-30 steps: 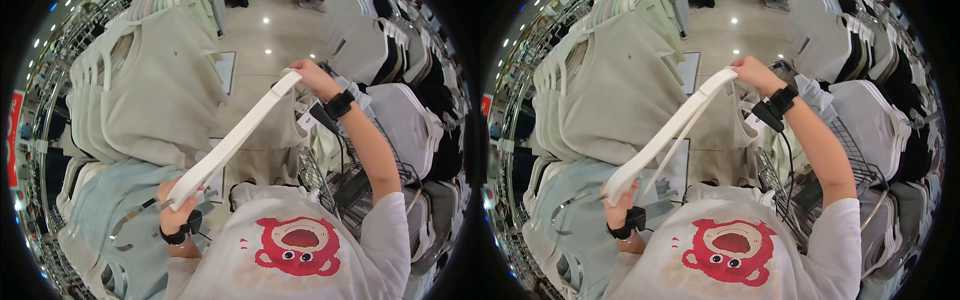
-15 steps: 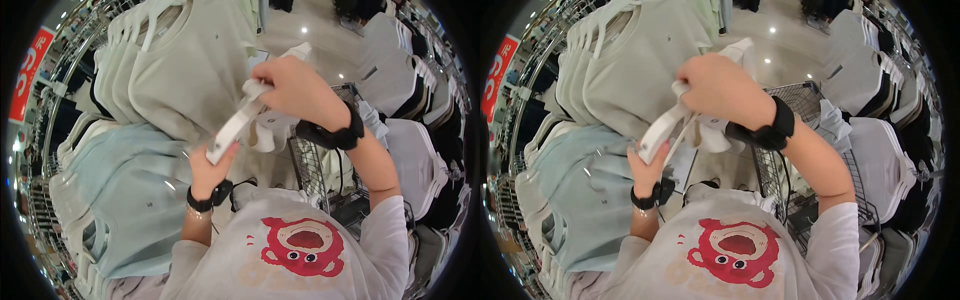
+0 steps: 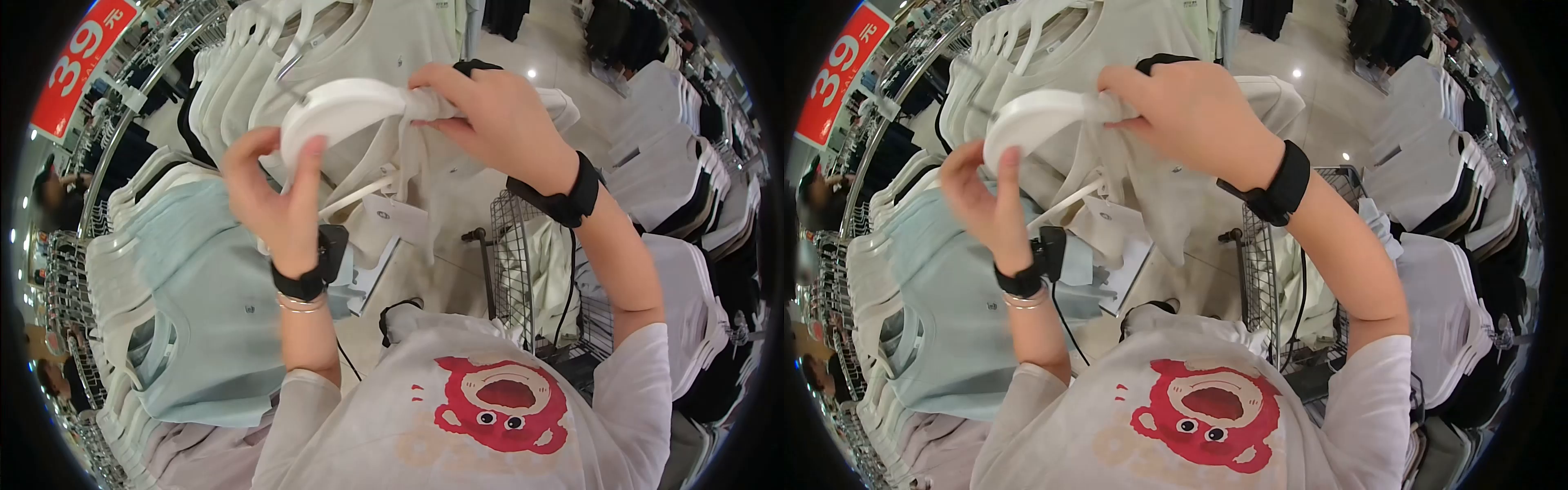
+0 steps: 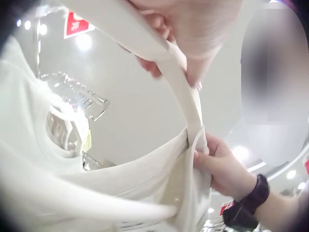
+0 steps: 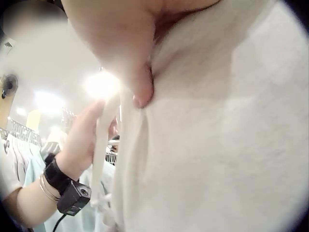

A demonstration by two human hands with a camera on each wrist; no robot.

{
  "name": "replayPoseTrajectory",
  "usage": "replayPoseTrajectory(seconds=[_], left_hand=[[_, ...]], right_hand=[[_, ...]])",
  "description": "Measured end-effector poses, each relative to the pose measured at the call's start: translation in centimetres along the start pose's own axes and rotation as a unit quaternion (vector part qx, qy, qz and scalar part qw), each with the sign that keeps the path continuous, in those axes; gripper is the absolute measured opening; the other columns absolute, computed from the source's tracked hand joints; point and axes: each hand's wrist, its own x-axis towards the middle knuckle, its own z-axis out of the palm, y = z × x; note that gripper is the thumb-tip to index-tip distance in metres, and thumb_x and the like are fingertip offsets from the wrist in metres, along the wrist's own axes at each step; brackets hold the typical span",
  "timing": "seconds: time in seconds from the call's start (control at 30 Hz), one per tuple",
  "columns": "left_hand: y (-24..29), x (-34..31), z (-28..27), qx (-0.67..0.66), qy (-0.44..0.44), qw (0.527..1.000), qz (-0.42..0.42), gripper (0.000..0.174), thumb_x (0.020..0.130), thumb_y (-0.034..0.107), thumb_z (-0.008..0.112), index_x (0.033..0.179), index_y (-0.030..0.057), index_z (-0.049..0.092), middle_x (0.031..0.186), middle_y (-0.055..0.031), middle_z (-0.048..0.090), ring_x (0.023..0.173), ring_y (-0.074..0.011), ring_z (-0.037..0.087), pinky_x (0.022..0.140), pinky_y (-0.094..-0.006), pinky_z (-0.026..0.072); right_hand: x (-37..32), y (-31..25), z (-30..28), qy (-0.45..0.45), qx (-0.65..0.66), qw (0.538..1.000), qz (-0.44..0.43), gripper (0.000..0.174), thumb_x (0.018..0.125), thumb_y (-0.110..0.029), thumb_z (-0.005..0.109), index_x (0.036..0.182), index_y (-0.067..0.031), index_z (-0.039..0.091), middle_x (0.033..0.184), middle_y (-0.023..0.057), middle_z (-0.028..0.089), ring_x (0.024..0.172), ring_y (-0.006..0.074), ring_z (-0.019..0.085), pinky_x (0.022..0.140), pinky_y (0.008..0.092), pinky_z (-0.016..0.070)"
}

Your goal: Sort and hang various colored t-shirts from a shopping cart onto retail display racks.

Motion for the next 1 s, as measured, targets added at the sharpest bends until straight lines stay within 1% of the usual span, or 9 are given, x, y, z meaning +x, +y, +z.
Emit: replayPoseTrajectory(seconds=[0.07, 0.13, 0.23, 0.3, 0.43, 0.5, 0.63, 0.87, 1.0], left_hand=[[-1.4, -3.2, -0.4, 0.025, 0.177, 0.979, 0.099, 0.03, 0.066, 0.006, 0.074, 0.087, 0.0025, 0.053, 0.09, -0.0111, 0.053, 0.084, -0.0247, 0.05, 0.078, -0.0346, 0.039], [-1.5, -7.5, -2.8, 0.14, -0.088, 0.972, 0.168, 0.036, 0.064, 0.005, 0.073, 0.093, 0.0033, 0.052, 0.091, -0.0107, 0.056, 0.085, -0.0284, 0.053, 0.076, -0.0393, 0.0414], [-1.8, -11.8, -1.9, 0.114, -0.165, 0.98, 0.019, 0.043, 0.063, 0.01, 0.077, 0.097, 0.0019, 0.053, 0.094, -0.0108, 0.056, 0.086, -0.0266, 0.054, 0.075, -0.0364, 0.042], [-1.7, -12.6, -1.5, -0.004, -0.182, 0.951, -0.25, 0.054, 0.061, 0.014, 0.079, 0.107, 0.0017, 0.052, 0.096, -0.0089, 0.057, 0.085, -0.023, 0.055, 0.074, -0.033, 0.0424], [-1.9, -12.5, -0.3, -0.082, -0.3, 0.915, -0.258, 0.047, 0.065, 0.012, 0.076, 0.107, 0.0026, 0.055, 0.096, -0.0069, 0.059, 0.082, -0.0188, 0.056, 0.073, -0.0301, 0.0428], [-3.4, -13.5, -0.2, -0.243, -0.375, 0.813, -0.372, 0.029, 0.072, 0.008, 0.071, 0.098, 0.003, 0.06, 0.091, -0.0049, 0.06, 0.082, -0.0146, 0.056, 0.072, -0.0279, 0.0423], [-3.8, -11.3, -2.3, -0.218, -0.249, 0.883, -0.334, 0.016, 0.077, -0.001, 0.062, 0.093, -0.0017, 0.061, 0.085, -0.0068, 0.06, 0.08, -0.0132, 0.055, 0.071, -0.0258, 0.0431], [-2.9, -3.6, -3.8, -0.087, -0.292, 0.95, -0.062, 0.012, 0.076, -0.006, 0.057, 0.087, -0.0027, 0.062, 0.085, -0.012, 0.062, 0.074, -0.023, 0.059, 0.067, -0.027, 0.0467], [-1.5, -4.3, -1.9, -0.042, -0.296, 0.953, -0.051, 0.013, 0.076, -0.004, 0.058, 0.087, -0.0008, 0.062, 0.086, -0.0116, 0.063, 0.076, -0.0245, 0.061, 0.067, -0.03, 0.0477]], right_hand=[[-0.1, 0.2, 0.3, 0.016, -0.002, 1.0, 0.016, 0.028, 0.072, -0.028, 0.068, 0.094, -0.0151, 0.055, 0.053, 0.0039, 0.049, 0.053, 0.022, 0.054, 0.047, 0.0347, 0.0388], [-0.1, 0.5, 0.2, 0.034, -0.004, 0.999, 0.032, 0.028, 0.073, -0.029, 0.068, 0.094, -0.016, 0.055, 0.052, 0.0039, 0.049, 0.052, 0.0219, 0.053, 0.046, 0.0345, 0.0383], [-0.2, 0.6, -0.5, 0.05, 0.0, 0.997, 0.065, 0.028, 0.073, -0.028, 0.068, 0.094, -0.0156, 0.055, 0.052, 0.0038, 0.049, 0.052, 0.0222, 0.053, 0.046, 0.0341, 0.0378], [-0.3, 0.5, -0.7, 0.059, 0.02, 0.995, 0.072, 0.028, 0.072, -0.027, 0.069, 0.094, -0.0153, 0.056, 0.053, 0.0038, 0.05, 0.051, 0.0225, 0.052, 0.046, 0.0339, 0.0372], [-0.6, -0.1, -0.9, 0.057, 0.025, 0.995, 0.076, 0.028, 0.072, -0.026, 0.07, 0.093, -0.015, 0.056, 0.056, 0.0037, 0.053, 0.051, 0.0223, 0.053, 0.046, 0.0335, 0.0372], [-0.8, -0.5, -1.2, 0.048, 0.043, 0.991, 0.115, 0.026, 0.071, -0.025, 0.07, 0.091, -0.0136, 0.057, 0.059, 0.0036, 0.056, 0.053, 0.023, 0.054, 0.047, 0.0314, 0.0383], [-2.4, 0.6, -1.3, 0.034, 0.111, 0.98, 0.16, 0.024, 0.073, -0.02, 0.07, 0.091, -0.0102, 0.058, 0.061, 0.0044, 0.057, 0.052, 0.0197, 0.053, 0.05, 0.0277, 0.0401], [-5.8, 1.9, -0.3, 0.04, 0.368, 0.889, 0.271, 0.022, 0.079, -0.011, 0.066, 0.097, -0.003, 0.057, 0.078, -0.0001, 0.058, 0.069, 0.006, 0.049, 0.063, 0.0214, 0.0417], [-6.1, 1.4, 0.0, 0.094, 0.412, 0.854, 0.303, 0.02, 0.081, -0.009, 0.063, 0.099, -0.0022, 0.056, 0.085, -0.003, 0.058, 0.078, 0.0053, 0.05, 0.07, 0.0209, 0.0422]])
